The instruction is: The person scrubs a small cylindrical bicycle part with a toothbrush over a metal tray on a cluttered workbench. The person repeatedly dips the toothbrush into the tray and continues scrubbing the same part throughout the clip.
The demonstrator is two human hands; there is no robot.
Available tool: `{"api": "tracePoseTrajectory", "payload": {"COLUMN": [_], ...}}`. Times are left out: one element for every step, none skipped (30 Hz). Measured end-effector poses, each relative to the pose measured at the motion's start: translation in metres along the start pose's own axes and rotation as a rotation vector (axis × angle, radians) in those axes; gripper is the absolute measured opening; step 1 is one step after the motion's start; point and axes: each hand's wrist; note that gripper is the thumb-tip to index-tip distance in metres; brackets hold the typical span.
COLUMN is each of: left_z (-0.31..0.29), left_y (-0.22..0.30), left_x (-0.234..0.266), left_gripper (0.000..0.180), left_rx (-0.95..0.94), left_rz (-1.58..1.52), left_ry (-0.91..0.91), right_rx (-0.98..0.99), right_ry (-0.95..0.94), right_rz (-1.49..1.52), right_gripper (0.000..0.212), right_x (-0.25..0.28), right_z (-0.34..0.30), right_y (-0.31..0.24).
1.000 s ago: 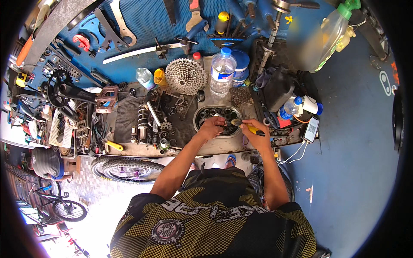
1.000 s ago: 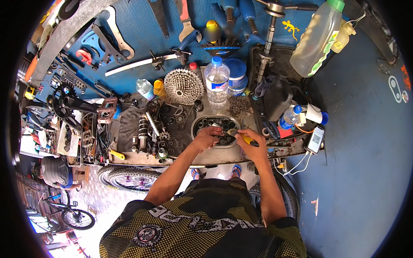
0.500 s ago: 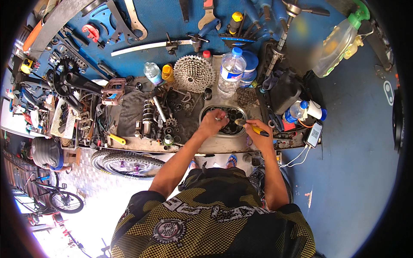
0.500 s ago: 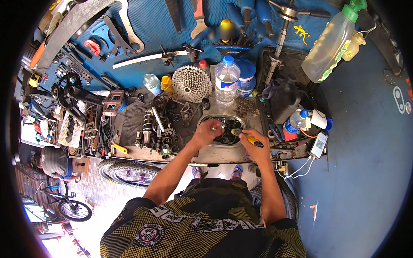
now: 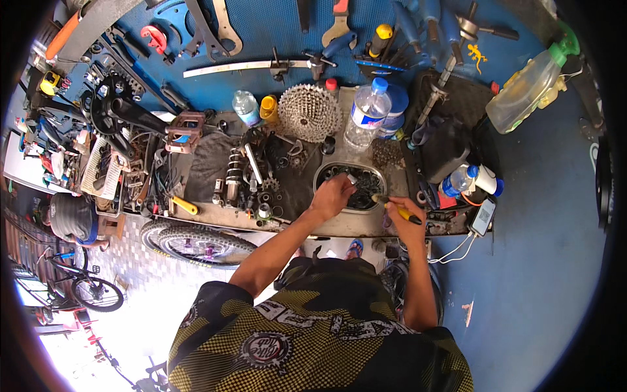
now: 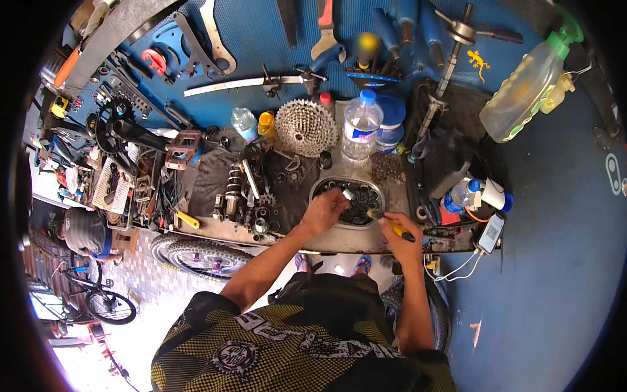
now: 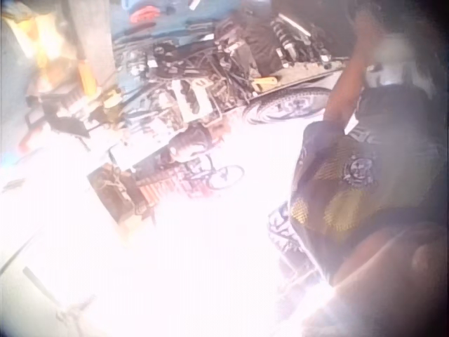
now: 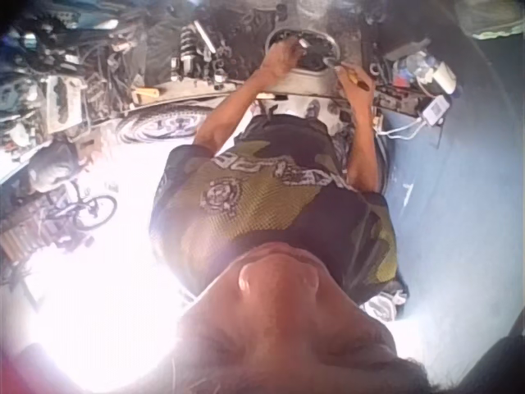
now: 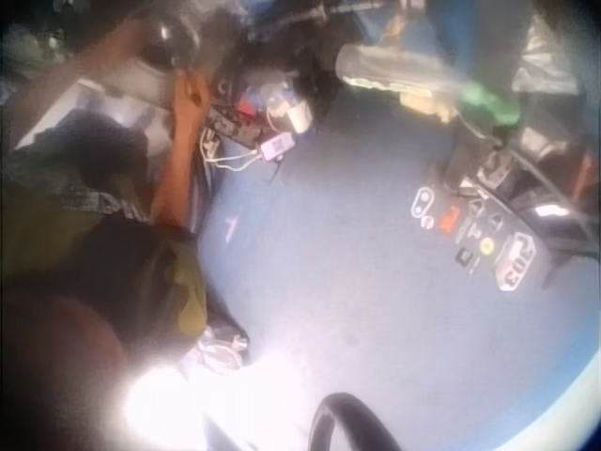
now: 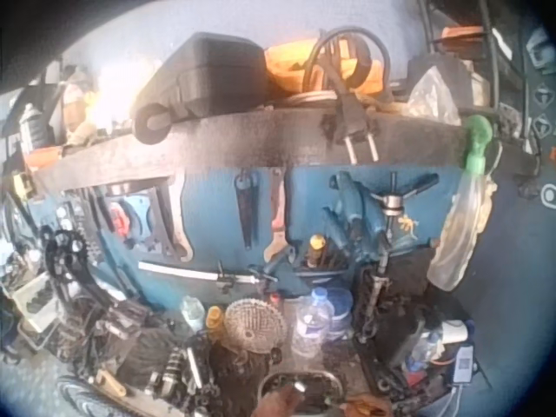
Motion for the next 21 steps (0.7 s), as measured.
{"api": "tracePoseTrajectory", "payload": {"left_z": [-0.001, 0.007, 0.013, 0.014, 0.011, 0.006, -0.001, -0.011, -0.022, -0.029, -0.028, -0.043, -0.056, -0.058, -0.061, -0.063, -0.065, -0.068, -0.074, -0.08, -0.086], "left_y": [0.013, 0.039, 0.06, 0.075, 0.084, 0.088, 0.076, 0.044, 0.0, -0.023, -0.026, -0.026, -0.027, -0.01, -0.015, -0.02, -0.04, -0.068, -0.094, -0.123, -0.157], "left_x": [0.004, 0.016, 0.025, 0.032, 0.038, 0.042, 0.04, 0.032, 0.022, 0.017, 0.028, 0.04, 0.055, 0.083, 0.109, 0.134, 0.163, 0.189, 0.212, 0.236, 0.255], "left_gripper": [0.017, 0.018, 0.018, 0.018, 0.019, 0.02, 0.018, 0.017, 0.016, 0.016, 0.015, 0.014, 0.014, 0.013, 0.013, 0.013, 0.011, 0.015, 0.015, 0.013, 0.013], "left_rx": [-0.061, -0.163, -0.221, -0.262, -0.364, -0.465, -0.542, -0.293, -0.042, 0.203, 0.156, 0.122, 0.087, 0.057, 0.038, 0.051, 0.031, -0.016, 0.096, 0.042, 0.138], "left_rz": [0.003, 0.019, 0.06, 0.106, 0.188, 0.274, 0.227, 0.205, 0.172, 0.117, 0.08, 0.038, -0.005, -0.02, 0.024, 0.037, 0.15, 0.295, 0.312, 0.436, 0.479], "left_ry": [0.039, 0.127, 0.152, 0.185, 0.233, 0.281, 0.296, 0.163, 0.043, -0.077, -0.003, 0.053, 0.109, 0.208, 0.285, 0.392, 0.468, 0.558, 0.603, 0.669, 0.698], "right_rx": [-0.019, -0.038, -0.031, -0.017, -0.004, 0.012, -0.008, -0.031, -0.048, -0.026, 0.0, 0.002, -0.031, -0.046, -0.051, -0.058, -0.102, -0.096, -0.086, -0.076, -0.062], "right_ry": [0.01, 0.01, 0.012, 0.005, -0.006, -0.021, -0.027, -0.035, -0.049, -0.059, -0.042, -0.025, -0.052, -0.041, -0.039, -0.032, -0.053, -0.051, -0.055, -0.058, -0.077], "right_rz": [-0.02, -0.044, -0.058, -0.056, -0.049, -0.042, -0.02, -0.004, 0.012, -0.005, -0.014, -0.025, -0.098, -0.099, -0.099, -0.099, -0.108, -0.117, -0.125, -0.131, -0.123], "right_gripper": [0.024, 0.024, 0.023, 0.023, 0.023, 0.023, 0.024, 0.024, 0.025, 0.026, 0.026, 0.027, 0.027, 0.027, 0.027, 0.027, 0.027, 0.027, 0.026, 0.026, 0.025], "right_x": [0.003, 0.006, 0.006, 0.005, 0.005, 0.004, 0.001, -0.002, -0.006, -0.004, -0.002, -0.005, 0.0, 0.001, 0.001, 0.0, -0.001, -0.002, -0.005, -0.008, -0.012], "right_z": [-0.002, -0.005, 0.006, 0.01, 0.007, 0.006, 0.007, 0.007, 0.009, 0.01, 0.013, 0.009, 0.012, 0.008, 0.008, 0.007, 0.008, 0.008, 0.01, 0.012, 0.015], "right_y": [0.006, 0.008, 0.006, 0.004, 0.002, -0.001, -0.004, -0.009, -0.012, -0.007, 0.003, 0.004, 0.002, 0.006, 0.01, 0.014, 0.009, 0.005, 0.001, -0.001, -0.002]}}
Point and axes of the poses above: each hand's wrist, its own z-axis towards the middle knuckle, its own x-axis out of the back of the hand, y = z × x, and after that the axes turned 2 degrees about -x, right-handed
